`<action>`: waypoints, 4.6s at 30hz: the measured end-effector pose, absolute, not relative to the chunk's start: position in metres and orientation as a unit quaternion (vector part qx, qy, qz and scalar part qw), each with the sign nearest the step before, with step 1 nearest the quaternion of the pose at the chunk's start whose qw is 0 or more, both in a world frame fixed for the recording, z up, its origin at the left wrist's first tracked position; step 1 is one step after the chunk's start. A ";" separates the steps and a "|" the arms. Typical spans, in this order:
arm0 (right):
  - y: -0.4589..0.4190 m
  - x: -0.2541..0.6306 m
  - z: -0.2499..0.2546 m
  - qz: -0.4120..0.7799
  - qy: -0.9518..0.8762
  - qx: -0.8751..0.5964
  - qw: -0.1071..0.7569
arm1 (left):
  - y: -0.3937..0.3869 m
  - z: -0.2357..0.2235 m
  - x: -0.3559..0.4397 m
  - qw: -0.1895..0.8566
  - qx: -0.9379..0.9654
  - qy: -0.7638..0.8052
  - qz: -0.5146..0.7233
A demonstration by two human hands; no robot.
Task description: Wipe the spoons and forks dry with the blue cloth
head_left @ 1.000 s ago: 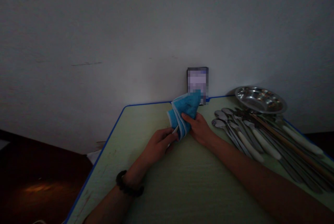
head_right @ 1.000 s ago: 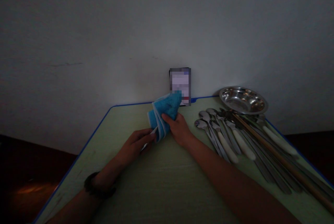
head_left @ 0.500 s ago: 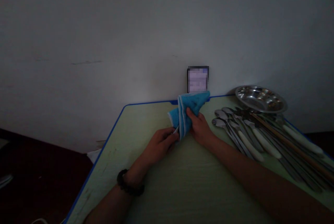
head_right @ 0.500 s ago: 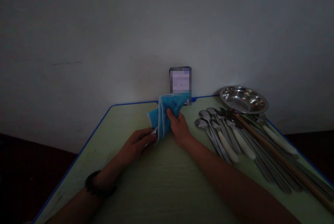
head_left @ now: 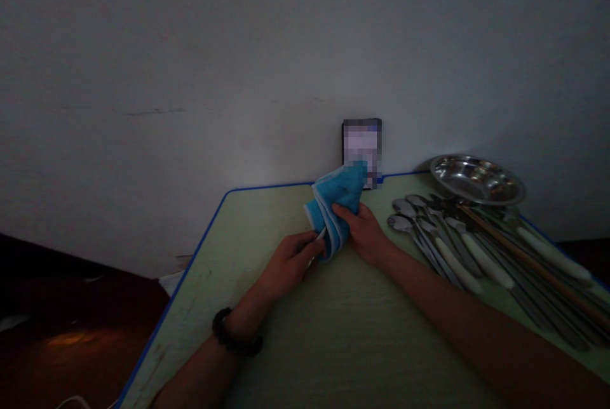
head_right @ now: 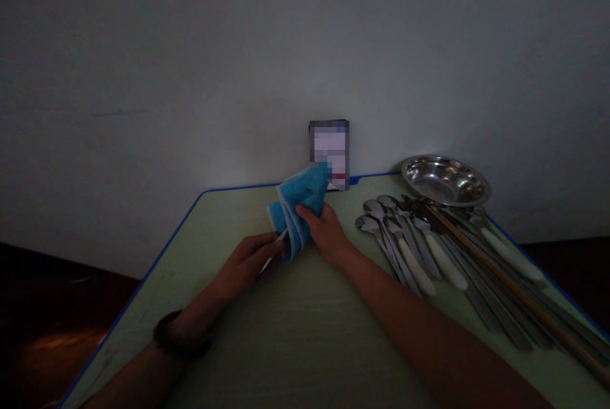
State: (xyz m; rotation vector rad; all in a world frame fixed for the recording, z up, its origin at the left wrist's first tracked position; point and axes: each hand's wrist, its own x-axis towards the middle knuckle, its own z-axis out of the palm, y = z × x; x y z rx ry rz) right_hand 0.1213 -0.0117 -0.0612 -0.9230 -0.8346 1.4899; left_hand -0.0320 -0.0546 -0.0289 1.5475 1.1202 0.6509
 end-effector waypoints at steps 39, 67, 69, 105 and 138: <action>-0.006 0.122 -0.051 0.696 -0.206 -0.343 0.596 | -0.055 -0.029 -0.043 0.586 0.691 0.363 0.220; -0.010 0.122 -0.051 0.677 -0.278 -0.350 0.585 | -0.058 -0.034 -0.032 0.479 0.717 0.454 0.223; -0.011 0.122 -0.051 0.678 -0.280 -0.350 0.583 | -0.058 -0.033 -0.032 0.480 0.717 0.454 0.225; -0.014 0.124 -0.052 0.686 -0.341 -0.340 0.546 | -0.058 -0.027 -0.030 0.487 0.689 0.476 0.249; -0.015 0.122 -0.054 0.652 -0.360 -0.381 0.547 | -0.056 -0.030 -0.034 0.436 0.674 0.501 0.324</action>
